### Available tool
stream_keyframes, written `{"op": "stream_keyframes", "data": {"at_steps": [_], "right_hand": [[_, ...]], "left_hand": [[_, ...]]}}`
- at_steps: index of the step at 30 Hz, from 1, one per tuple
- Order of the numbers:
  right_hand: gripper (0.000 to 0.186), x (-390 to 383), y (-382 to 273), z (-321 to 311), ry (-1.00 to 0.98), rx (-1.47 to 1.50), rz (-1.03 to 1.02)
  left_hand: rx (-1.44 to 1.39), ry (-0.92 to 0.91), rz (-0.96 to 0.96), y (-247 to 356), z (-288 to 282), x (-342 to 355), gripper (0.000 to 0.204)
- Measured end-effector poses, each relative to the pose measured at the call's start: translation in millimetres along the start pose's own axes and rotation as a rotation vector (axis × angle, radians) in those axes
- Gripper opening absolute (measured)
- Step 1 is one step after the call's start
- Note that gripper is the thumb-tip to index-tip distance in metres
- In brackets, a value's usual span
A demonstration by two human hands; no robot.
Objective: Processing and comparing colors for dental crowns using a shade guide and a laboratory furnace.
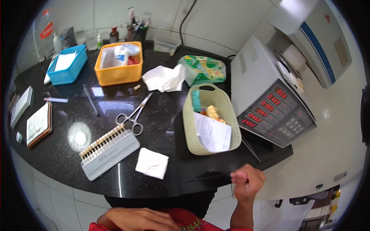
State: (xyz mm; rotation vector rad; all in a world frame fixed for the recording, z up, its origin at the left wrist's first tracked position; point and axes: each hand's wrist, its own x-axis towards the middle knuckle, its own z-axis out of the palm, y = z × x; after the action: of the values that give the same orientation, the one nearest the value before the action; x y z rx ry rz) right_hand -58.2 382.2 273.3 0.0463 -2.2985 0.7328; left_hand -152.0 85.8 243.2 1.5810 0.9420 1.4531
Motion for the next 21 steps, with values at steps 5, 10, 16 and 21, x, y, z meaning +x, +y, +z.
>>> {"op": "stream_keyframes", "data": {"at_steps": [5, 10, 16, 21], "right_hand": [[0.012, -4.8, 21.2, 4.3, 0.097, -0.021, 0.049], [0.01, -3.6, 43.8, -12.2, 0.241, -0.218, 0.049], [0.026, -4.4, 89.9, -65.4, 0.66, -0.458, 0.22], [0.048, 14.1, 128.4, -105.6, 0.66, -0.616, 0.275]], "left_hand": [[0.23, -0.056, -0.384, -80.6, 24.9, 2.8, 0.048], [0.197, -0.005, -1.366, -163.6, 32.9, -58.9, 0.052], [0.786, 0.451, -1.308, -181.4, 39.1, -145.6, 0.054], [0.953, 0.307, -1.216, -255.1, 34.8, -255.5, 0.059]]}}
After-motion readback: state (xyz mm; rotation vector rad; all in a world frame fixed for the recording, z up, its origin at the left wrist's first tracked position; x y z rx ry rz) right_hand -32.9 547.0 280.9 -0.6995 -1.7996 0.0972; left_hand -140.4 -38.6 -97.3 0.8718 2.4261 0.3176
